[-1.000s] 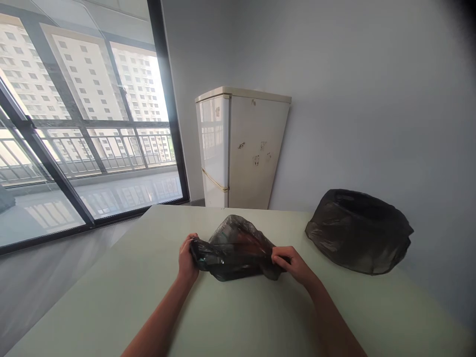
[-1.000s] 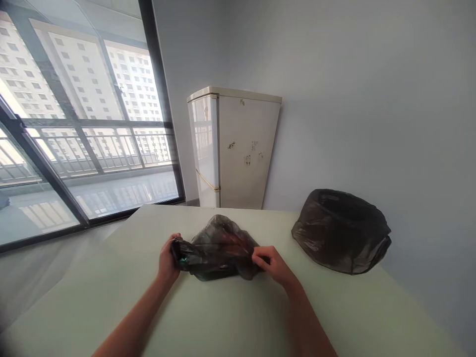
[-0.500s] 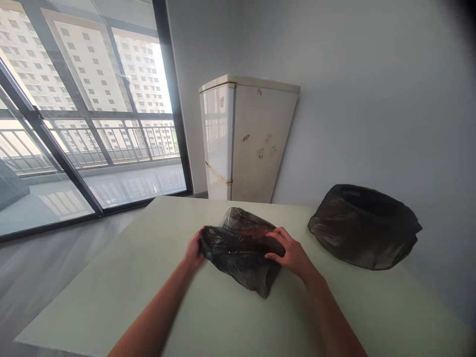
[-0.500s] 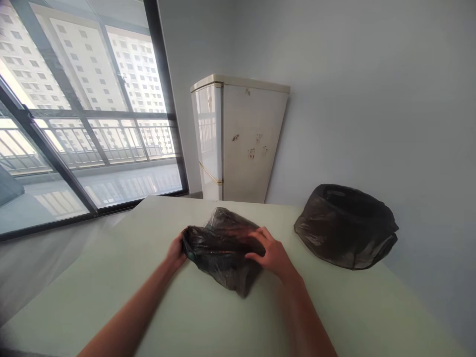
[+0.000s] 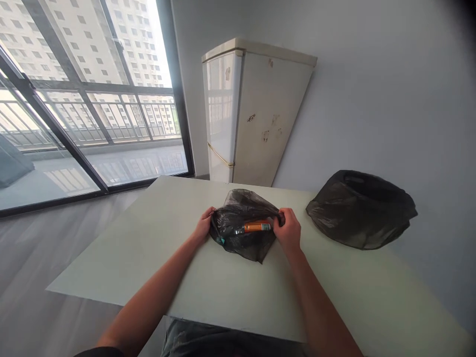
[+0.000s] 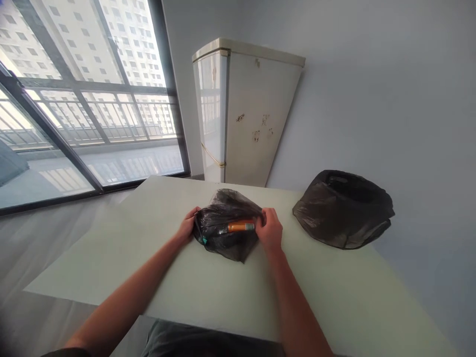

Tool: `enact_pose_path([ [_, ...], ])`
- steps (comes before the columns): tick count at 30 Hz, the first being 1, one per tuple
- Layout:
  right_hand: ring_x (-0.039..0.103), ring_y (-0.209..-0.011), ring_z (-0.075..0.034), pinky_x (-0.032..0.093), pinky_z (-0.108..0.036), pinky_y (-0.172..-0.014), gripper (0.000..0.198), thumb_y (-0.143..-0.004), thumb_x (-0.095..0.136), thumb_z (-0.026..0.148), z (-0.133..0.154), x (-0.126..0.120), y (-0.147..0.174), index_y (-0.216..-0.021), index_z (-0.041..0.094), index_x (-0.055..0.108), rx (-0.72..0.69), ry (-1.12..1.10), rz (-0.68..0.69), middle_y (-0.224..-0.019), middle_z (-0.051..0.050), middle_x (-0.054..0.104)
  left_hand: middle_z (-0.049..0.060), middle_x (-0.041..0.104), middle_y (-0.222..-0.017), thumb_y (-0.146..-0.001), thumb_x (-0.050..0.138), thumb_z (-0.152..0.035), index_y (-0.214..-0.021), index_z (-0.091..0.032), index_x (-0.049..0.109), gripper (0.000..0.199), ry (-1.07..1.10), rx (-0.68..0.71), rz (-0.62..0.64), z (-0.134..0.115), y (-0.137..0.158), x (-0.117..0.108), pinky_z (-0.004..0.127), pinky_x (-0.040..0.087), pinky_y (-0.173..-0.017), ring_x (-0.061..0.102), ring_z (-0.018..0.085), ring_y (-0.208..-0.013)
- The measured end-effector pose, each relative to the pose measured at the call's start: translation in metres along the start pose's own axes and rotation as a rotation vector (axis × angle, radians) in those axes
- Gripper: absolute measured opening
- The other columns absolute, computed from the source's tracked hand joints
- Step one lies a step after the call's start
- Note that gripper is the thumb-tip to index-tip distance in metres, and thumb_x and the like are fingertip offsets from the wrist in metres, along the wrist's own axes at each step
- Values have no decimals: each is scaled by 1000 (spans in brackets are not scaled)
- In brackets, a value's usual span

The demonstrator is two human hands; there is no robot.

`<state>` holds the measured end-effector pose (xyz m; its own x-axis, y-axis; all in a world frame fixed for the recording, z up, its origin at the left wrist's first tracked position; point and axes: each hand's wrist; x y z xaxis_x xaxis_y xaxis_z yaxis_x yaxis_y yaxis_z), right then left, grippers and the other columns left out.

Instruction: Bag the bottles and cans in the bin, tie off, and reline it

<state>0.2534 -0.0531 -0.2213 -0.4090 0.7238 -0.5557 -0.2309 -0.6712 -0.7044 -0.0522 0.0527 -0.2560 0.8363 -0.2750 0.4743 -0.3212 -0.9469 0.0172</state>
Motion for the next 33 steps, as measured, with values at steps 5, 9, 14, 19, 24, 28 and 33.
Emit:
enact_pose_path([
  [5,60,-90,-25,45,-45,-86,18,-87,58,8,20,-14,4,-93,23,66,-389,-43,3,-96,-9,66,-3,62,-72,-76,86,-31,-83,-16,65,27,43,-52,36,-4,3,4,19,42,-56,55,10,-61],
  [9,61,-86,-19,46,-37,-79,22,-90,56,5,46,-9,7,-100,23,65,-661,-191,345,-98,-4,70,-1,65,-75,-73,83,-23,-87,-15,68,22,107,-110,37,-8,3,3,20,46,-56,58,10,-61],
  [14,56,-95,-23,47,-39,-83,28,-99,57,15,67,7,14,-125,19,66,-680,-64,484,-117,-13,63,0,67,-77,-73,77,-15,-90,-14,69,19,163,-135,18,-6,0,2,19,51,-58,61,10,-62],
  [19,54,-112,-25,44,-42,-97,46,-100,61,14,80,17,28,-141,33,63,-793,65,374,-131,-12,60,4,72,-84,-75,75,-13,-95,-13,71,21,169,-157,34,-4,3,6,22,56,-60,66,13,-65],
  [24,48,-130,-29,35,-54,-108,48,-99,57,10,90,17,31,-141,33,62,-809,170,408,-148,-9,59,3,73,-84,-77,77,-16,-97,-14,71,21,158,-153,41,-8,7,7,22,55,-60,66,13,-66],
  [28,44,-140,-33,28,-62,-115,58,-96,55,7,90,16,27,-149,33,56,-713,207,566,-153,-9,58,4,71,-85,-76,80,-18,-96,-14,70,23,140,-165,56,-9,8,8,23,53,-60,64,13,-66],
  [33,52,-134,-32,25,-62,-118,47,-101,60,24,78,8,22,-146,34,57,-697,75,504,-146,-9,64,1,65,-77,-76,84,-26,-88,-16,66,24,95,-139,57,-9,9,10,23,44,-55,57,12,-61],
])
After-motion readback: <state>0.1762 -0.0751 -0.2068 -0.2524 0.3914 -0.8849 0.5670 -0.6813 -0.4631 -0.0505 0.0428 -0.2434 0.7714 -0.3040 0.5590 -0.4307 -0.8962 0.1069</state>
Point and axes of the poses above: each hand's wrist, its own y-axis away from the middle knuckle, its own x-axis out of the palm, z = x × y
